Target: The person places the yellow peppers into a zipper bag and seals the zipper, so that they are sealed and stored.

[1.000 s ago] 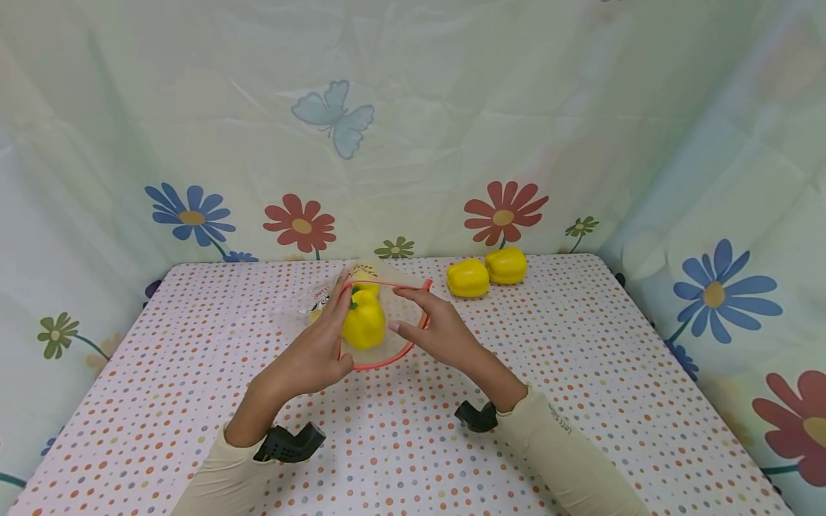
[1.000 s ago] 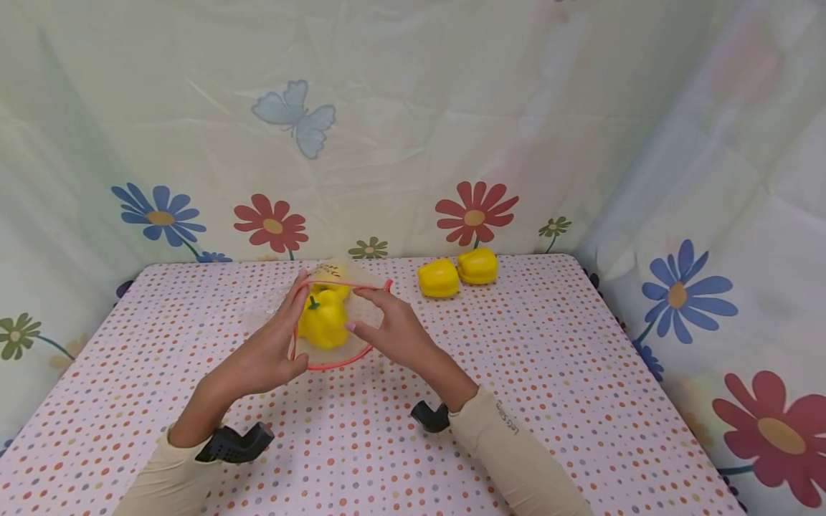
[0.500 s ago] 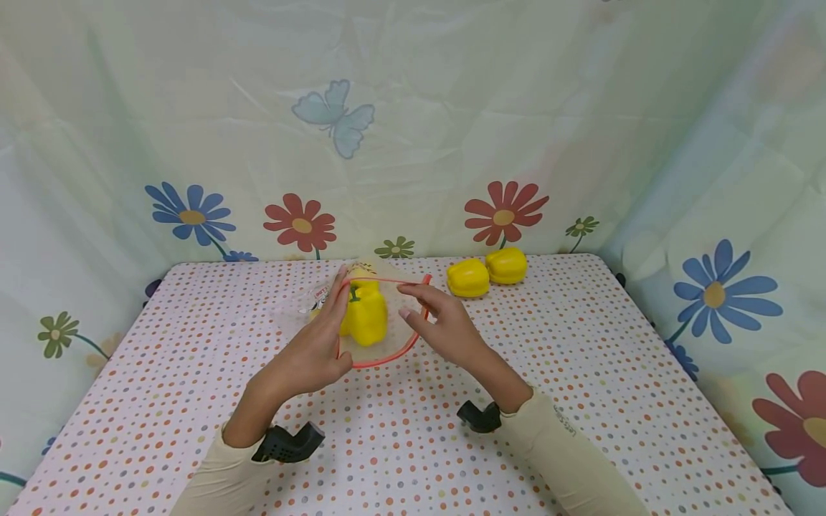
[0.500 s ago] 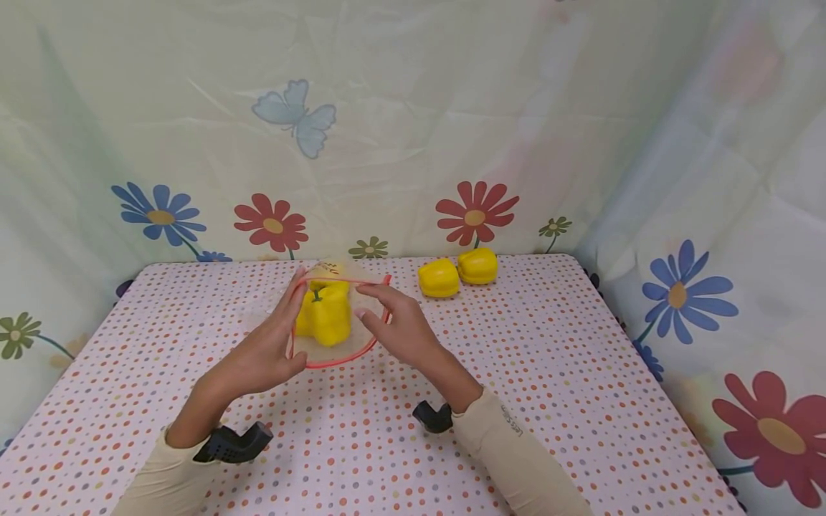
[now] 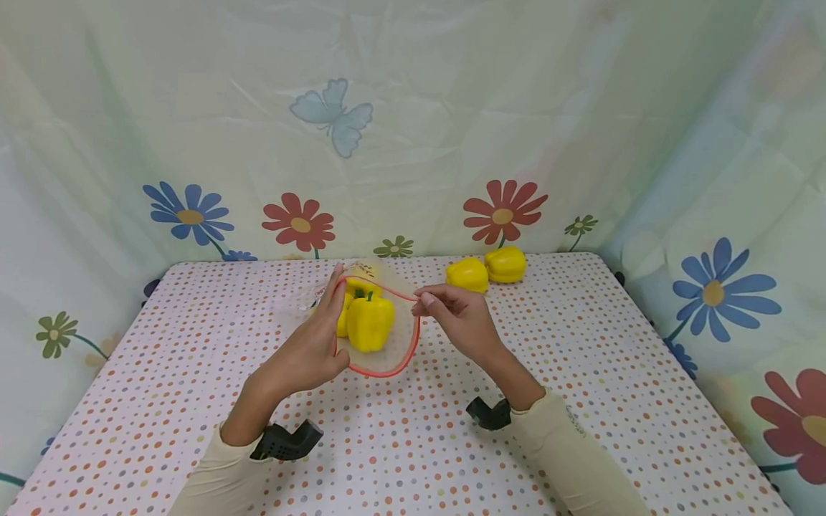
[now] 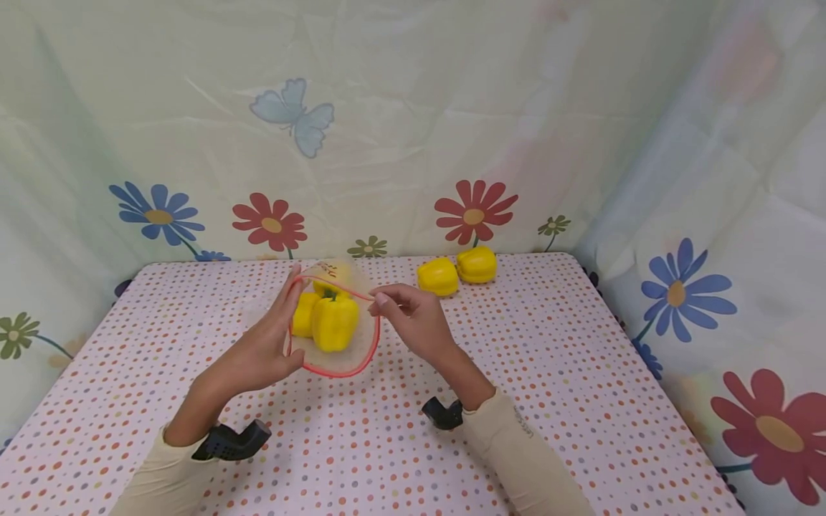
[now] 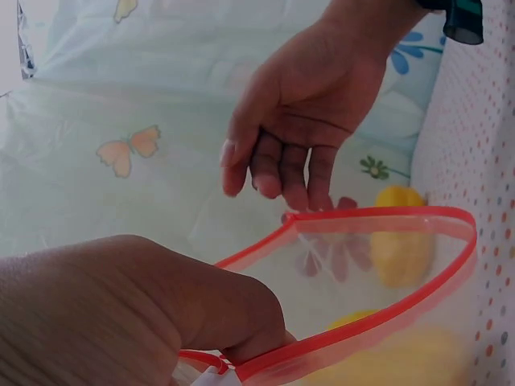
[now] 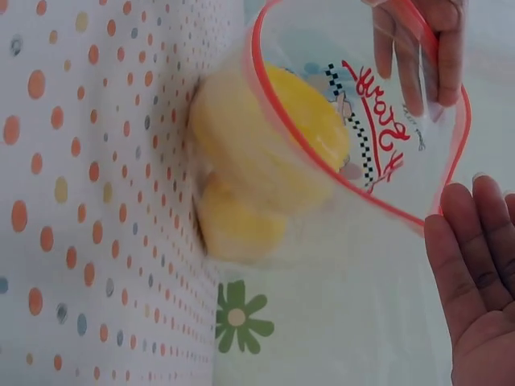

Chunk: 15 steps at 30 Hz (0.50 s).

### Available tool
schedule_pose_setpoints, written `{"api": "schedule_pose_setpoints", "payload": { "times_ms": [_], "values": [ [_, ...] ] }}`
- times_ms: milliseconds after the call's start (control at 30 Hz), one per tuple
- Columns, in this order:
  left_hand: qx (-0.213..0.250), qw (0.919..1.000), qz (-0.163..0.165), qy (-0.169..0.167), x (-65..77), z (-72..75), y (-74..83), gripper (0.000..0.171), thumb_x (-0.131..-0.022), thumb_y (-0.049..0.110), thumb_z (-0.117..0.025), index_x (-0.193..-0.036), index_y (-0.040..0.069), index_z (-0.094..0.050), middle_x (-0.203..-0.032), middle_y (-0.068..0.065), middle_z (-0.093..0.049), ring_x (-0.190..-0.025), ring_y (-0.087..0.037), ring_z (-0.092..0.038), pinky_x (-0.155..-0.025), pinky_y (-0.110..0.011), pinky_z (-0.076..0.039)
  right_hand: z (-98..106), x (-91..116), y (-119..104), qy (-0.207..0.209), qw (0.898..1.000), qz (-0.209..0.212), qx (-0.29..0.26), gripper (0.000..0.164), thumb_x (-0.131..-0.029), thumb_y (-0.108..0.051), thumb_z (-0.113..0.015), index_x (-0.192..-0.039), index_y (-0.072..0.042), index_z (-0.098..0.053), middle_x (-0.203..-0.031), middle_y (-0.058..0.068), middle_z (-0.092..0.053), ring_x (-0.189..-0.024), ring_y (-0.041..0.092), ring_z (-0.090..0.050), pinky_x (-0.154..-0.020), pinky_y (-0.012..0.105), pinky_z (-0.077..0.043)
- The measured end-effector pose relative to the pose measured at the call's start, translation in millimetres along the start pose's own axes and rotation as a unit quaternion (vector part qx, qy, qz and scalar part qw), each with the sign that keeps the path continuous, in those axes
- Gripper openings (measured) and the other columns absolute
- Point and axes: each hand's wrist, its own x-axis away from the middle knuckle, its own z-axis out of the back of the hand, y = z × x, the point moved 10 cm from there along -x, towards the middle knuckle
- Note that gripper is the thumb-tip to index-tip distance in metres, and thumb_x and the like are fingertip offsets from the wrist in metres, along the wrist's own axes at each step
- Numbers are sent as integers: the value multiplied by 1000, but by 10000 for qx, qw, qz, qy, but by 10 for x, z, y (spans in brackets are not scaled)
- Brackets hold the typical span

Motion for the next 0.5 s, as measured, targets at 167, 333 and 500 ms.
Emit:
{"api": "schedule_pose_setpoints", "payload": {
  "times_ms": [167, 333, 500],
  "values": [
    [25, 10000, 1, -3, 9, 14, 12, 110, -72, -14, -65, -156, 7, 3, -159, 11, 21, -145, -25, -15, -47, -24, -46, 79, 8, 55, 14, 10000, -31, 50, 20, -97, -5, -56, -110, 4, -68, -89, 15, -70, -83, 24, -68, -79, 34, -56],
    [5, 10000, -32, 35, 17, 31, 24, 108, -73, -14, -64, -155, 6, 3, -159, 8, 20, -145, -25, -15, -46, -25, -43, 197, 5, 124, 168, 9998, -12, 139, 19, -97, -4, -56, -109, 6, -67, -89, 15, -70, -84, 24, -69, -80, 34, -56],
    [-17, 10000, -48, 38, 12, 28, 19, 107, -73, -14, -63, -155, 5, 3, -160, 7, 20, -146, -25, -11, -52, -23, -47, 310, -16, 242, 335, 9990, -176, 218, 20, -97, -5, -57, -111, 6, -65, -96, 17, -70, -92, 28, -69, -83, 31, -54]
  ]
}}
